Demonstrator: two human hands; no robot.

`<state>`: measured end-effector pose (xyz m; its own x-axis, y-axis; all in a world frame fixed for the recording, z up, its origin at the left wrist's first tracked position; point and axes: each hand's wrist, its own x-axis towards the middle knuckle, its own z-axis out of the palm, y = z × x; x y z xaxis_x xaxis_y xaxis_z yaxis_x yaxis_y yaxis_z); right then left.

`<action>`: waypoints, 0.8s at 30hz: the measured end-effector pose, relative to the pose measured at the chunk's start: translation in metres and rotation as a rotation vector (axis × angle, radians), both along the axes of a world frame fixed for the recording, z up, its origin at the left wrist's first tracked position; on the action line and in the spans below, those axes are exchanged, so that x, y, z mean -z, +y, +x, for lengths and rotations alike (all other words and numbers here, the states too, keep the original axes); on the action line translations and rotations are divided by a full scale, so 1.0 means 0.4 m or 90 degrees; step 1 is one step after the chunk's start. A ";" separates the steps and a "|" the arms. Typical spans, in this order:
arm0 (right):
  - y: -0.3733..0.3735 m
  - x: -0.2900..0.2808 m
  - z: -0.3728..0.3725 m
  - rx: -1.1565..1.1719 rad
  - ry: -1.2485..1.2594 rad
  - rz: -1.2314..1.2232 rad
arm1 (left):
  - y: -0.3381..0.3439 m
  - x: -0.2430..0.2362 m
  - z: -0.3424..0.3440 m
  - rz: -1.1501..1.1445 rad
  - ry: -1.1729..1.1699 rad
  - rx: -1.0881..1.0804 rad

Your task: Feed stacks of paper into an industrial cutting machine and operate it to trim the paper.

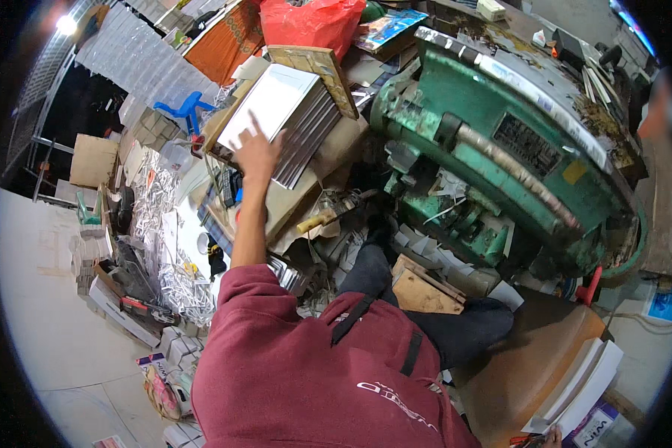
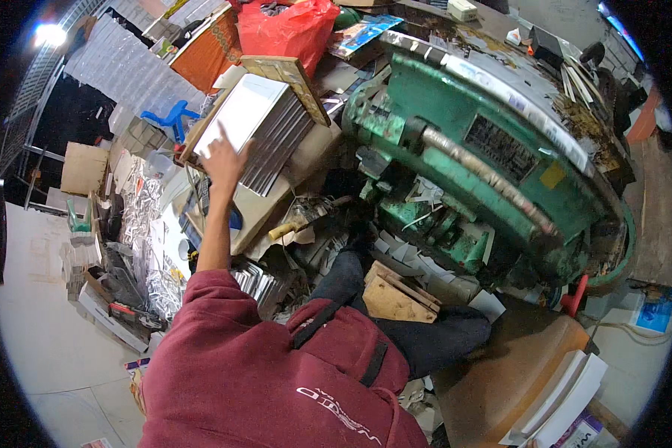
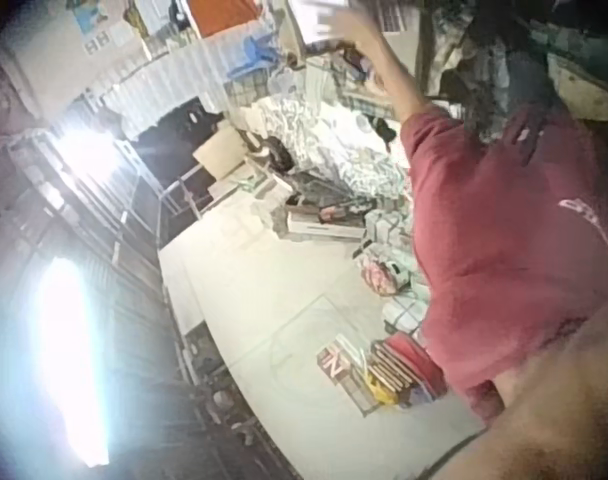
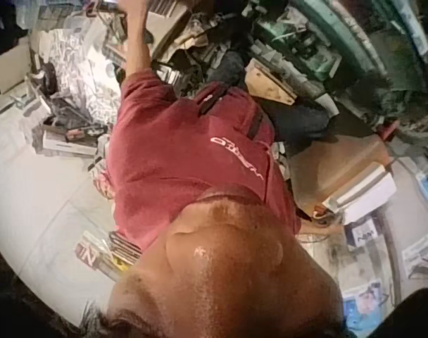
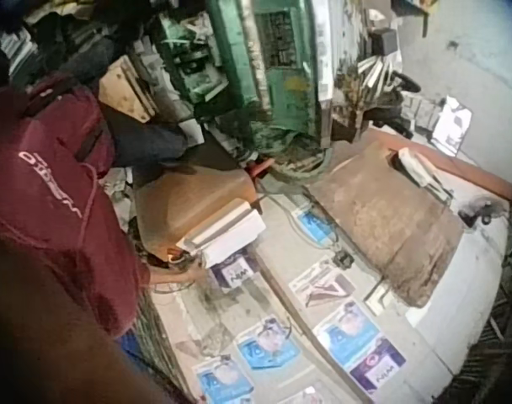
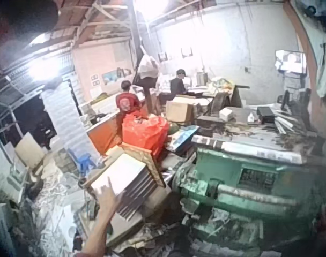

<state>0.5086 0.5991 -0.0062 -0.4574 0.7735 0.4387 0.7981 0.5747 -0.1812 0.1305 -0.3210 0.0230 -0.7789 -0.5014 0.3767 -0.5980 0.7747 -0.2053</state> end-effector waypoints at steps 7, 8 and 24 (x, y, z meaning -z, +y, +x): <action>0.065 -0.103 -0.032 -0.049 0.205 0.018 | 0.467 -0.127 -0.224 0.273 0.280 0.696; 0.068 -0.125 -0.010 -0.048 0.230 0.023 | 0.525 -0.155 -0.241 0.372 0.256 0.759; -0.617 -0.090 -0.768 -0.707 0.022 -0.670 | 0.590 -0.035 0.220 0.140 -0.366 0.887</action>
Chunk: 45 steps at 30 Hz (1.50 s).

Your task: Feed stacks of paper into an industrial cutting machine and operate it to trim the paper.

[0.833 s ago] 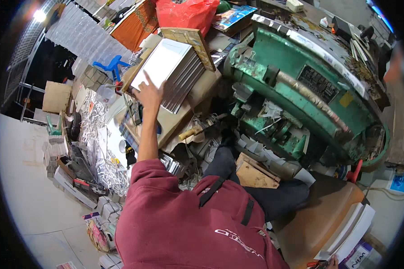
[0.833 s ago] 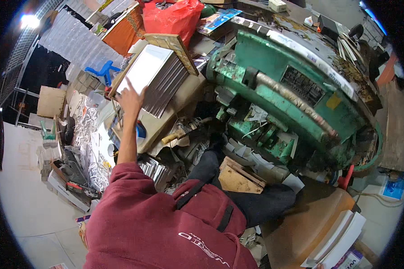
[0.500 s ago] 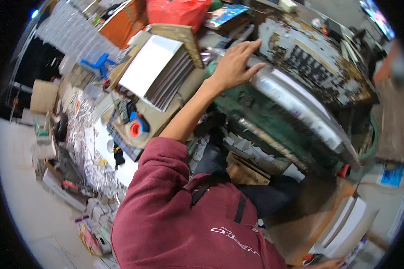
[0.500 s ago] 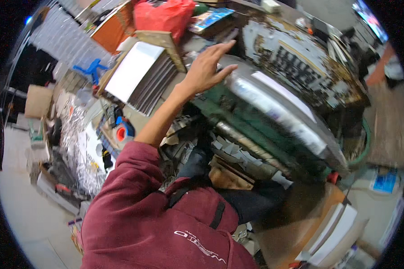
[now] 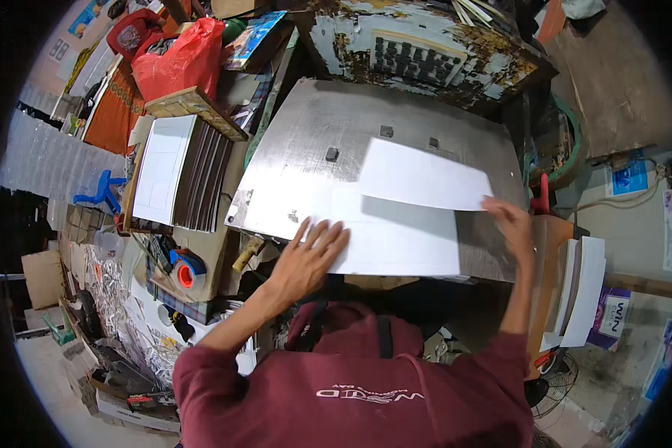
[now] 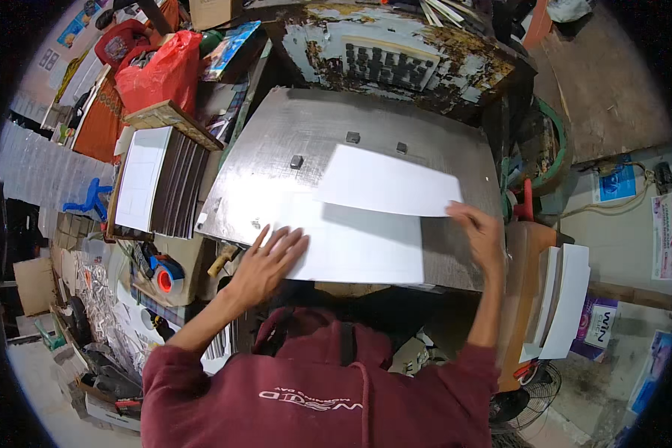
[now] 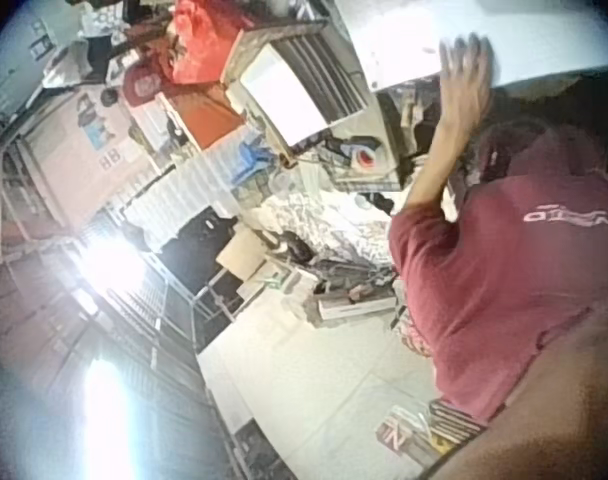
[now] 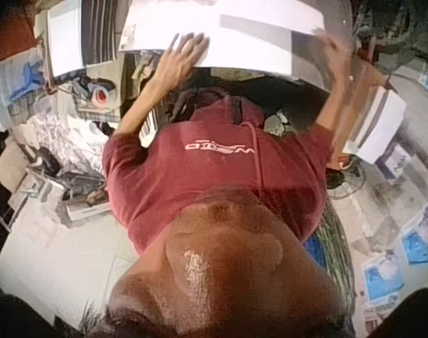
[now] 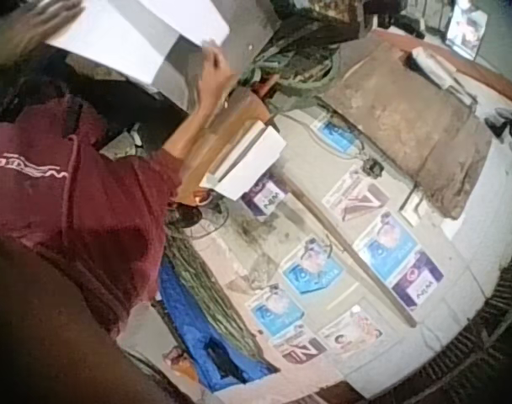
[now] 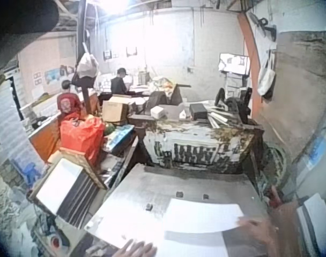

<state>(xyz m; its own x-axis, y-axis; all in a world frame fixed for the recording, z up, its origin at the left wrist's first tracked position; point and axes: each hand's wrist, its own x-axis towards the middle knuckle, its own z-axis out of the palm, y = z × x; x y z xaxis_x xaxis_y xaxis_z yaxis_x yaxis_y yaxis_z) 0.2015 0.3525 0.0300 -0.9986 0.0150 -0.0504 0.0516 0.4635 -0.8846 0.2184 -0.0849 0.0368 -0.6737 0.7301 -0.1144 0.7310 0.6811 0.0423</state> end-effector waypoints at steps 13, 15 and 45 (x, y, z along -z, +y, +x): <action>-0.045 -0.138 -0.100 0.140 0.214 0.356 | -0.492 -0.184 -0.047 0.144 0.489 -0.629; 0.076 -0.136 -0.022 0.284 0.248 0.419 | -0.664 -0.007 -0.126 0.220 0.468 -0.628; 0.614 0.110 0.914 0.539 0.160 0.614 | -0.681 0.168 -0.187 0.125 0.321 -1.127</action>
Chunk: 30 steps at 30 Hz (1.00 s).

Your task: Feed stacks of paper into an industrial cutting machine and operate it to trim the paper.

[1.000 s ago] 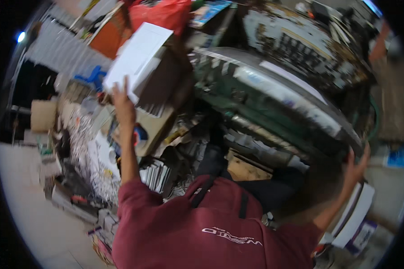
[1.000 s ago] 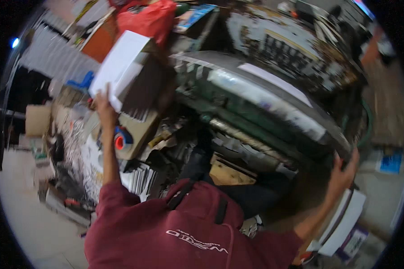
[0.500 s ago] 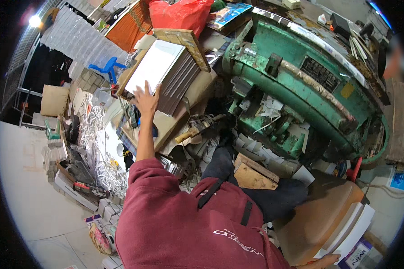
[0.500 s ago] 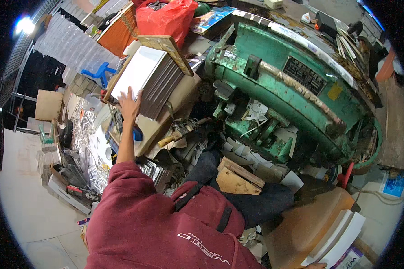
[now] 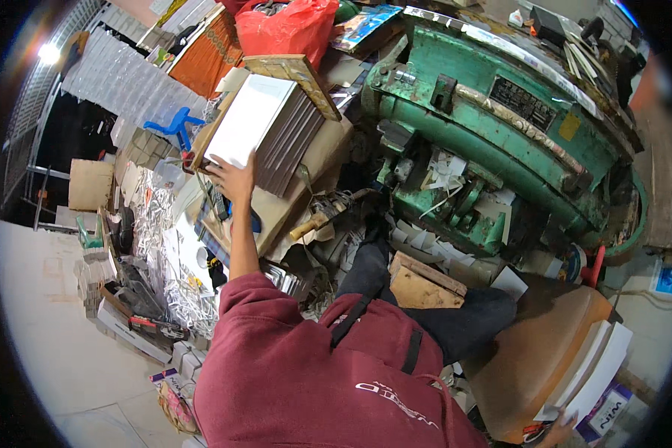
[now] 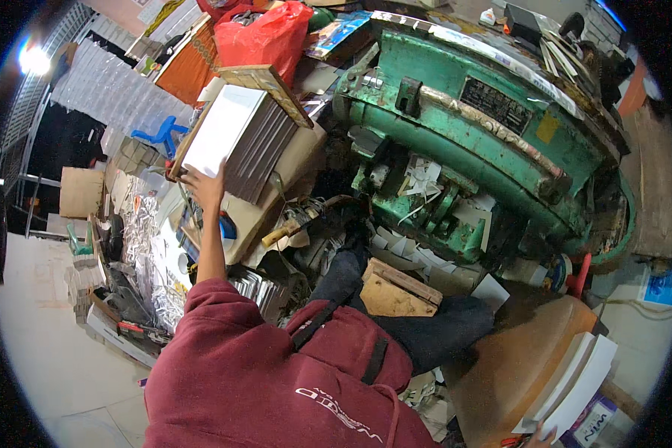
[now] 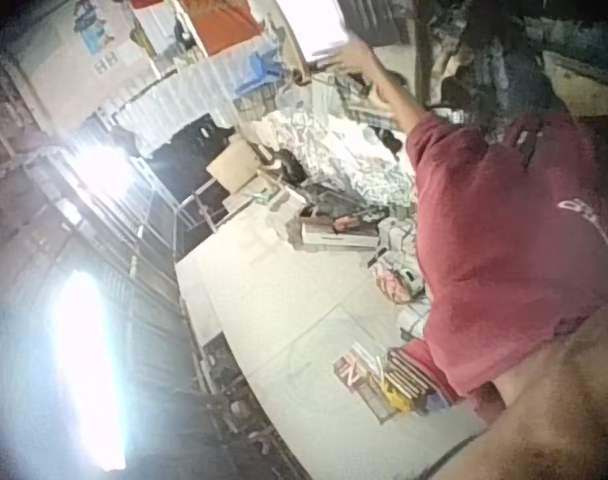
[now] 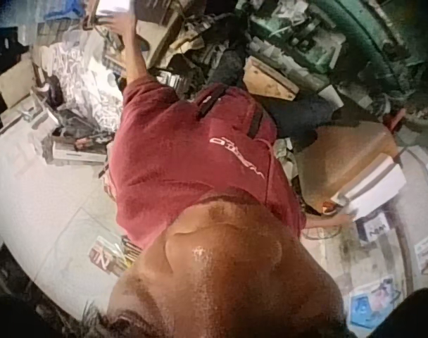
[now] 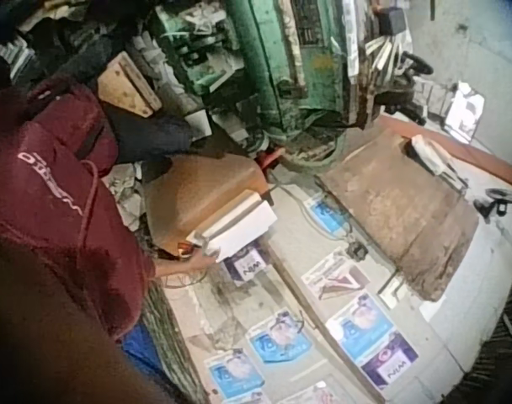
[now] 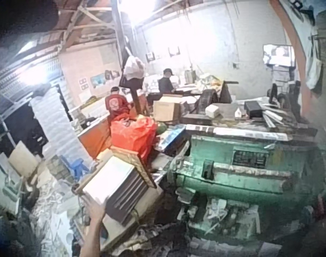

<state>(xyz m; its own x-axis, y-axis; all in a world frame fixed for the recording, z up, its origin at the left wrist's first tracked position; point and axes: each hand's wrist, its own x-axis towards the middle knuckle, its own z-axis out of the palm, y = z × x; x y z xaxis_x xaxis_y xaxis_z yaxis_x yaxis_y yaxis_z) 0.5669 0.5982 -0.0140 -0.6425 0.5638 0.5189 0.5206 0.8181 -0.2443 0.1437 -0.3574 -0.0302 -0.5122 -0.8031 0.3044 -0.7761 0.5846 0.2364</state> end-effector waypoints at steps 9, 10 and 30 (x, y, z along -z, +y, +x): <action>-0.054 -0.090 -0.023 -0.080 -0.094 0.242 | 0.118 -0.096 -0.056 -0.218 0.042 0.272; -0.028 -0.083 -0.012 -0.007 -0.135 0.079 | 0.151 -0.109 -0.079 -0.228 0.093 0.354; -0.495 -0.403 -0.699 -0.636 -0.106 0.307 | 0.764 -0.092 0.039 -0.020 -0.232 1.120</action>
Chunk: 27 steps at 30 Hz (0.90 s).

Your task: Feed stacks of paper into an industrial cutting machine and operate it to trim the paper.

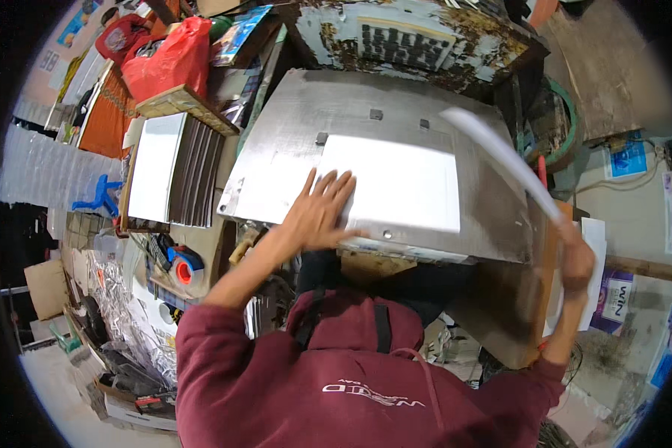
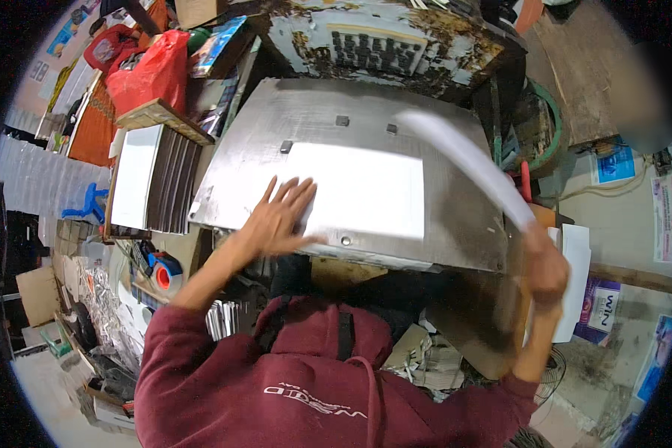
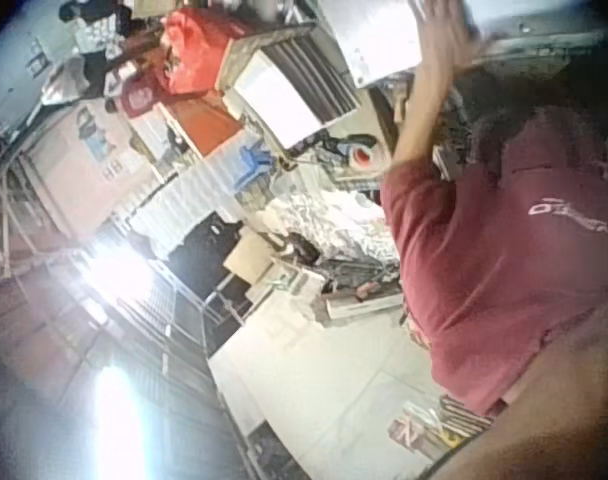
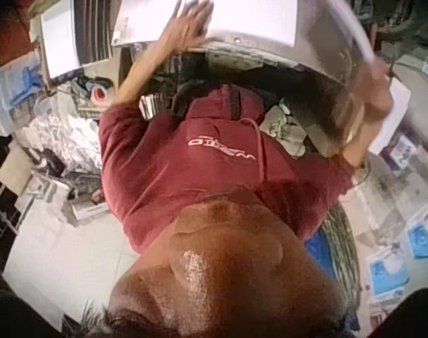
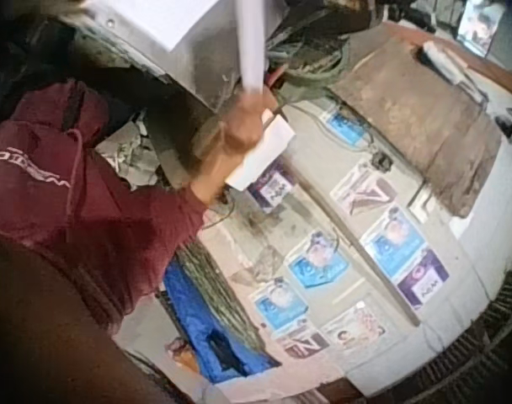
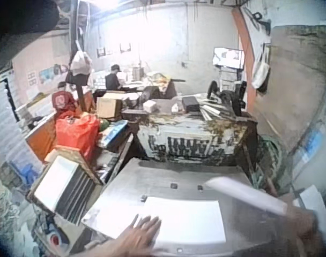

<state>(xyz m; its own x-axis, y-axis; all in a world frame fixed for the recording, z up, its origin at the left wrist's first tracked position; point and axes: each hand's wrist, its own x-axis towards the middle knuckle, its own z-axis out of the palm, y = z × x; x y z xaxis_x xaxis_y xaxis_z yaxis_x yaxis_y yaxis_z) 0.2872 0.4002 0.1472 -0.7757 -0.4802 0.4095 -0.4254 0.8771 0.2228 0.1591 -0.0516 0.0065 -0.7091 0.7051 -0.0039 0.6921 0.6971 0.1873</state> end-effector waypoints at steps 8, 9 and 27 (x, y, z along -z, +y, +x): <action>-0.119 0.348 -0.273 -0.169 -0.177 -0.142 | -0.160 -0.113 0.224 -0.018 -0.017 -0.152; -0.130 0.344 -0.316 -0.177 -0.193 -0.196 | -0.181 -0.135 0.228 0.015 0.005 -0.211; -0.075 0.068 -0.609 0.081 -0.181 -0.552 | -0.926 0.117 0.008 -0.002 0.307 -0.744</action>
